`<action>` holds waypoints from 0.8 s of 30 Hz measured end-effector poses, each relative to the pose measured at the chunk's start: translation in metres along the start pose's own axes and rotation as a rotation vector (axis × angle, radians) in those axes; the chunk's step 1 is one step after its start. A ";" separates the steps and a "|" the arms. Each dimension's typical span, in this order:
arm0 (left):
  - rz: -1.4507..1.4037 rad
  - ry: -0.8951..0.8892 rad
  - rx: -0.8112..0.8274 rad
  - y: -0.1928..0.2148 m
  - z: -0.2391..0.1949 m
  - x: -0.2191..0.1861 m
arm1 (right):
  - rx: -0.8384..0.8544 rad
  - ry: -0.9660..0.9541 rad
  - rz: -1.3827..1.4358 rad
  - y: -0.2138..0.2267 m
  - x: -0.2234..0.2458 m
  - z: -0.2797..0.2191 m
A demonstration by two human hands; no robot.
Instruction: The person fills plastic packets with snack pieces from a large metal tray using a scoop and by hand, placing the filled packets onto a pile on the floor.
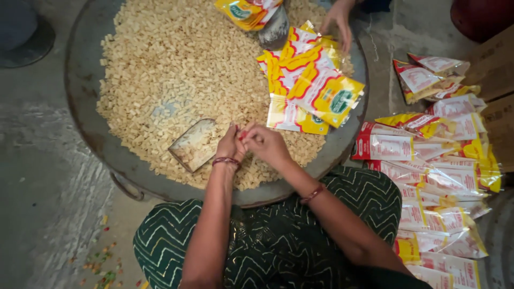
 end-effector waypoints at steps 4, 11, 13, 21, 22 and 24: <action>-0.098 -0.021 -0.102 0.032 0.014 -0.001 | -0.041 0.159 -0.194 0.020 -0.052 -0.006; -0.528 -0.211 0.063 0.089 0.068 0.055 | -0.305 -0.402 1.006 -0.004 -0.116 -0.048; -0.309 -0.217 -0.332 0.093 0.063 0.079 | -0.321 -0.320 1.005 -0.020 -0.074 -0.061; -0.601 -0.273 -0.064 0.052 -0.027 0.051 | -0.027 0.207 0.364 -0.027 0.126 -0.073; -0.429 -0.381 0.035 0.047 -0.060 0.029 | -0.024 0.246 0.323 -0.019 0.131 -0.073; -0.309 -0.518 0.029 0.054 -0.140 -0.021 | -0.021 0.268 0.263 -0.007 0.124 -0.071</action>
Point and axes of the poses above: each hand's wrist, its own z-axis towards the middle knuckle, its own y-axis out of the back of the hand, x = y × z, the point moved 3 cm from there along z, towards the middle knuckle, and after that the axes turned 14 degrees about y, right-handed, at the moved point
